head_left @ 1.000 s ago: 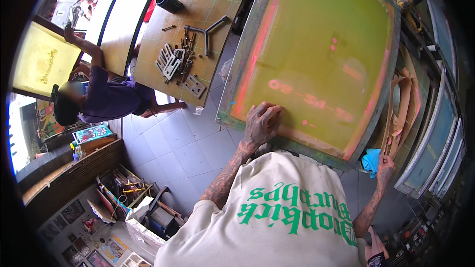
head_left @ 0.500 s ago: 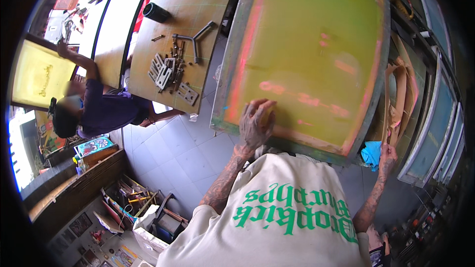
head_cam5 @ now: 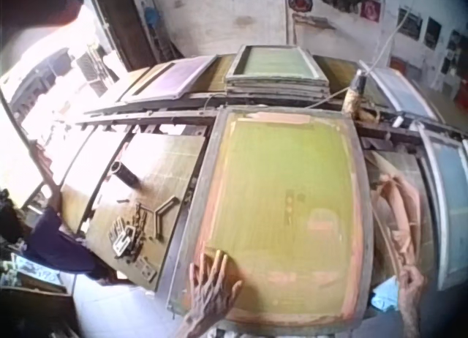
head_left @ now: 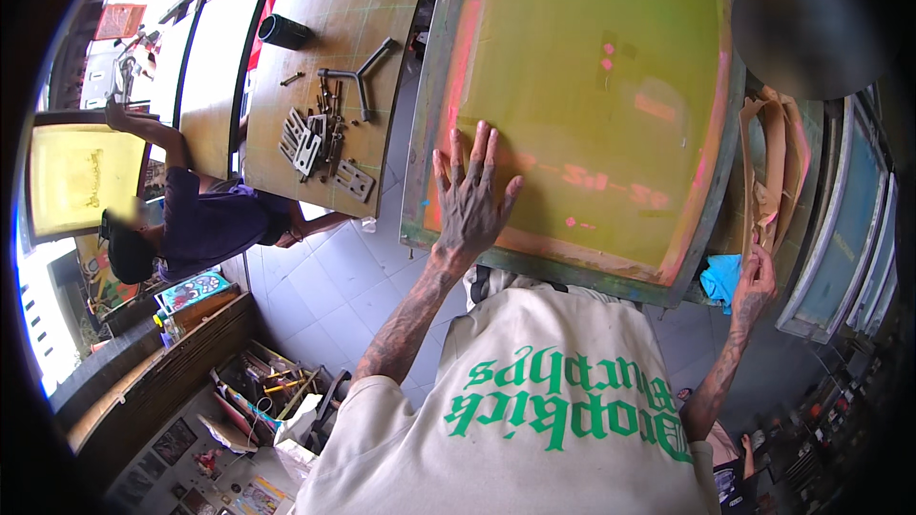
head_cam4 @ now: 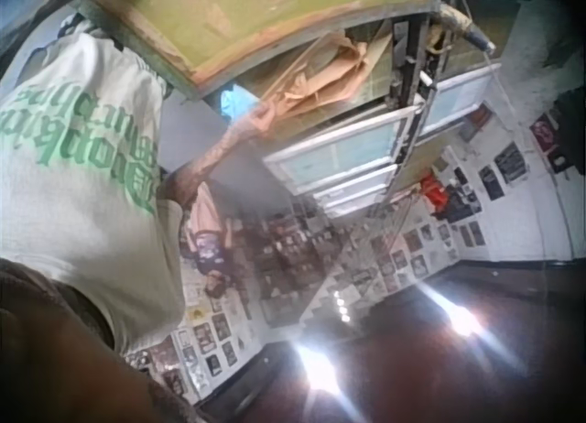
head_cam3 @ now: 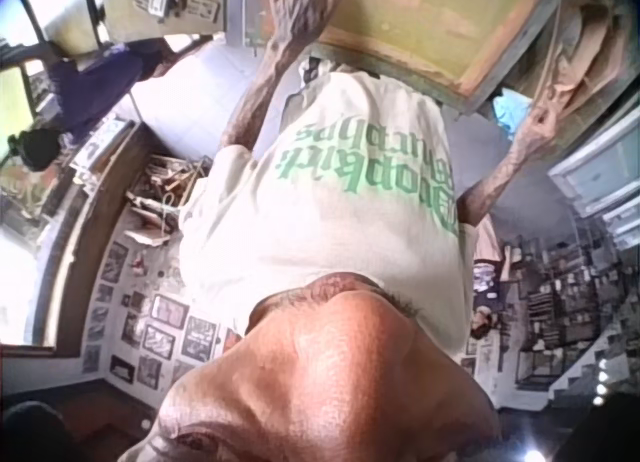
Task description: The person uses a small pointed tool to scrape and clean the edges of a screen printing frame. They then remove a strip of masking tape from the frame's edge and place it on the table. The person repeats this process on another frame, cleaning the edges and removing tape.
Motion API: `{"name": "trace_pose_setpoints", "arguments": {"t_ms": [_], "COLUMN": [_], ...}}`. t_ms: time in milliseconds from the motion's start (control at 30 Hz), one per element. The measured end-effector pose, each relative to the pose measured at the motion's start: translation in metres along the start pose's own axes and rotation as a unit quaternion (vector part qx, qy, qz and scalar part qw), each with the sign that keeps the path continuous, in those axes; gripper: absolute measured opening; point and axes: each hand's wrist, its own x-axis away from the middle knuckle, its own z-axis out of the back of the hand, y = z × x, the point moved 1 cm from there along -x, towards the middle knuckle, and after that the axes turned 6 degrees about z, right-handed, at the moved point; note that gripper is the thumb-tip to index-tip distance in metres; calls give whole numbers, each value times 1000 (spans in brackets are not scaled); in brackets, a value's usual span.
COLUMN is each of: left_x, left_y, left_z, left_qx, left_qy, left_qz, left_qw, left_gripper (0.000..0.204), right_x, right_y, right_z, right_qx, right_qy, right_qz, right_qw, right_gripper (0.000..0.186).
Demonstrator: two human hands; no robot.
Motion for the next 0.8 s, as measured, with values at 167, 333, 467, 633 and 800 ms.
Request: {"name": "trace_pose_setpoints", "arguments": {"t_ms": [167, 333, 467, 633, 800], "left_x": [-1, -21, -22, -25, -25], "left_y": [-6, -17, -30, -33, -34], "left_z": [9, -6, -15, -20, -19], "left_qx": [-21, -14, -8, 11, 22], "left_qy": [10, 74, 153, 176, 192], "left_qz": [-19, -15, 93, 106, 104], "left_qw": [1000, 997, 984, 979, 976], "left_gripper": [66, 63, 70, 76, 78], "right_x": [-3, -19, -27, -38, -37], "right_y": [-59, -180, -266, -320, -335], "right_z": [-33, -78, -118, -166, -185], "right_qx": [-288, -329, -364, -290, -250], "right_qy": [-44, -123, -150, -181, -213], "right_qz": [-106, 2, 147, 245, 248], "right_qw": [951, 936, 908, 907, 911], "right_gripper": [20, 11, 9, 10, 11]}}
